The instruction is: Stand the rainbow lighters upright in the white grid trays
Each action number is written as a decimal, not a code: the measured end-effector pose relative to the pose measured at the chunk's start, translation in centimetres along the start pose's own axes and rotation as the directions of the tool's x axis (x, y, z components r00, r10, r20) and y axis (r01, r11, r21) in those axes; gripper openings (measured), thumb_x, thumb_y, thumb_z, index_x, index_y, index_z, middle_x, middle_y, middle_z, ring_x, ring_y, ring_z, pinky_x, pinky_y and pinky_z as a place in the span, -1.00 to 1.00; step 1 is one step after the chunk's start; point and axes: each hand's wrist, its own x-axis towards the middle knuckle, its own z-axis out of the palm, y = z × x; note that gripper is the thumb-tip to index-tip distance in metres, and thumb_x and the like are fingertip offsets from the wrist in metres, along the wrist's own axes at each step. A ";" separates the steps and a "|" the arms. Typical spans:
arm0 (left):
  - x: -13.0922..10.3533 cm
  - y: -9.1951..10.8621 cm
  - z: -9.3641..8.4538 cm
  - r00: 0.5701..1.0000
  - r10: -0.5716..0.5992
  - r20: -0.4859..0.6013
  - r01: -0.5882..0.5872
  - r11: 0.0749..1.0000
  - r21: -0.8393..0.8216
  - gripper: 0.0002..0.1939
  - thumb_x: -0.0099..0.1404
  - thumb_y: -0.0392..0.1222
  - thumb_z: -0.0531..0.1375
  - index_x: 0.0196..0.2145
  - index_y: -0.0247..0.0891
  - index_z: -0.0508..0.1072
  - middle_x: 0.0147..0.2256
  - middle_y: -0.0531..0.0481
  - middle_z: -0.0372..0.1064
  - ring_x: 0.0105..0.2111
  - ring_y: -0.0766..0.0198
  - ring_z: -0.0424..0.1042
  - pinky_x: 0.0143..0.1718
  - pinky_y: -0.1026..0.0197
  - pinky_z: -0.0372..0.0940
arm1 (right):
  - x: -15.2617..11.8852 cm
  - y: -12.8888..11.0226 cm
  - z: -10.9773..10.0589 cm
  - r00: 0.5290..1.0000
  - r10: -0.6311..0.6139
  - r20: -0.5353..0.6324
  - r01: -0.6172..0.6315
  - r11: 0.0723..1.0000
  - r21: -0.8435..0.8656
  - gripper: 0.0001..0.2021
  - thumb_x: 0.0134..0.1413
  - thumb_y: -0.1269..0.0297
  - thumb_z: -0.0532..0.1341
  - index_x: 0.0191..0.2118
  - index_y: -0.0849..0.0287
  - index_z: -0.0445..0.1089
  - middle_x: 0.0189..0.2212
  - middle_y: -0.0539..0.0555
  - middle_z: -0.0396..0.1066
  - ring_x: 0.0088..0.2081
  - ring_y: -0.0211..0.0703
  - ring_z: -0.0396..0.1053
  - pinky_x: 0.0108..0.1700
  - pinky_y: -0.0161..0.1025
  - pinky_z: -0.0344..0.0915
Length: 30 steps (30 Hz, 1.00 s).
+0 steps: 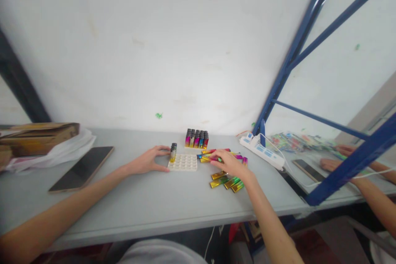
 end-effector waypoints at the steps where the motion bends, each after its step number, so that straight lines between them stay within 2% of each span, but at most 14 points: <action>1: 0.0 0.0 0.0 1.000 0.002 -0.001 -0.002 1.000 -0.002 -0.19 0.06 0.42 0.32 0.13 -0.13 0.50 0.22 -0.19 0.29 0.21 -0.13 0.28 0.30 -0.09 0.09 | 0.0 -0.1 -0.1 1.000 0.023 -0.011 -0.022 0.999 0.044 -0.68 0.33 0.06 0.14 -0.04 0.14 0.51 -0.12 0.15 0.52 -0.11 -0.03 0.43 -0.02 -0.11 0.32; 3: 0.1 0.0 0.0 1.000 0.006 -0.003 -0.006 1.000 -0.003 -0.19 0.06 0.42 0.33 0.12 -0.14 0.50 0.22 -0.20 0.29 0.21 -0.13 0.28 0.29 -0.09 0.10 | 0.0 -0.4 0.0 0.997 0.069 -0.028 -0.063 0.984 0.167 -0.63 0.34 0.01 0.11 -0.02 0.16 0.49 -0.25 0.11 0.53 -0.28 -0.10 0.43 -0.19 -0.17 0.35; 4: 0.1 0.0 0.0 1.000 0.006 -0.004 -0.006 1.000 -0.003 -0.19 0.06 0.42 0.33 0.12 -0.14 0.50 0.22 -0.20 0.29 0.21 -0.13 0.28 0.30 -0.09 0.10 | 0.1 -0.5 0.1 0.996 0.083 -0.044 -0.070 0.967 0.247 -0.62 0.33 0.00 0.12 -0.01 0.17 0.49 -0.26 0.10 0.53 -0.30 -0.11 0.43 -0.23 -0.19 0.35; 7: 0.2 0.0 0.0 1.000 0.002 -0.006 -0.002 1.000 -0.001 -0.19 0.06 0.41 0.33 0.12 -0.15 0.50 0.22 -0.21 0.29 0.22 -0.14 0.28 0.30 -0.10 0.10 | 0.9 -1.1 0.9 0.985 0.112 -0.135 -0.034 0.878 0.478 -0.62 0.20 -0.02 0.26 -0.04 0.17 0.49 -0.16 0.11 0.53 -0.20 -0.09 0.46 -0.18 -0.20 0.37; 10: 0.1 0.0 0.0 1.000 0.008 -0.011 -0.008 1.000 0.002 -0.20 0.07 0.42 0.32 0.12 -0.14 0.50 0.22 -0.20 0.30 0.21 -0.14 0.29 0.29 -0.10 0.10 | 2.5 -1.7 1.9 0.955 0.189 -0.227 -0.018 0.803 0.595 -0.62 0.08 -0.04 0.35 -0.17 0.19 0.50 -0.27 0.07 0.51 -0.25 -0.12 0.44 -0.17 -0.21 0.37; 13: 0.1 0.0 0.0 1.000 0.013 -0.012 -0.013 1.000 0.007 -0.19 0.05 0.44 0.31 0.11 -0.13 0.50 0.22 -0.20 0.30 0.21 -0.14 0.29 0.29 -0.10 0.11 | 4.3 -2.5 2.7 0.930 0.246 -0.273 -0.006 0.753 0.659 -0.55 0.13 -0.13 0.28 -0.15 0.20 0.51 -0.33 0.06 0.49 -0.29 -0.15 0.41 -0.17 -0.21 0.38; 18: 0.1 -0.1 0.1 1.000 0.011 -0.010 -0.010 1.000 0.011 -0.20 0.06 0.42 0.32 0.11 -0.14 0.49 0.22 -0.19 0.30 0.22 -0.13 0.28 0.28 -0.07 0.11 | 6.6 -4.9 2.9 0.974 0.141 -0.179 0.047 0.644 0.764 -0.53 0.22 -0.17 0.19 -0.02 0.13 0.47 -0.11 0.12 0.52 -0.10 -0.08 0.46 0.00 -0.13 0.41; 21: 0.2 -0.3 0.3 1.000 0.015 -0.021 -0.015 1.000 0.004 -0.20 0.06 0.41 0.33 0.11 -0.16 0.50 0.22 -0.20 0.31 0.21 -0.14 0.29 0.28 -0.07 0.12 | 7.5 -6.2 3.2 0.988 0.106 -0.109 0.029 0.572 0.820 -0.47 0.24 -0.18 0.16 0.07 0.16 0.41 -0.15 0.17 0.55 -0.14 -0.06 0.51 -0.03 -0.09 0.44; 25: 0.2 -0.3 0.4 0.999 0.024 -0.022 -0.024 1.000 -0.009 -0.21 0.06 0.40 0.34 0.11 -0.14 0.50 0.21 -0.20 0.31 0.21 -0.13 0.29 0.28 -0.08 0.11 | 8.5 -7.1 4.5 0.981 0.120 -0.150 0.049 0.597 0.800 -0.46 0.20 -0.18 0.20 0.05 0.19 0.41 -0.23 0.16 0.57 -0.22 -0.08 0.53 -0.09 -0.11 0.45; 27: 0.2 -0.1 0.3 0.999 0.025 -0.023 -0.025 0.999 -0.022 -0.23 0.07 0.38 0.34 0.10 -0.14 0.50 0.21 -0.20 0.31 0.21 -0.12 0.29 0.28 -0.08 0.11 | 8.8 -7.2 5.5 0.976 0.118 -0.183 0.066 0.642 0.764 -0.48 0.19 -0.19 0.21 0.00 0.19 0.42 -0.28 0.13 0.56 -0.25 -0.09 0.51 -0.13 -0.15 0.45; 30: 0.1 0.2 0.2 0.999 0.024 -0.027 -0.025 0.999 -0.040 -0.24 0.07 0.36 0.35 0.10 -0.16 0.50 0.21 -0.22 0.32 0.21 -0.12 0.29 0.28 -0.09 0.10 | 9.1 -7.0 7.0 0.965 0.120 -0.233 0.077 0.720 0.689 -0.52 0.26 -0.21 0.10 -0.09 0.14 0.40 -0.35 0.07 0.48 -0.31 -0.14 0.46 -0.21 -0.21 0.42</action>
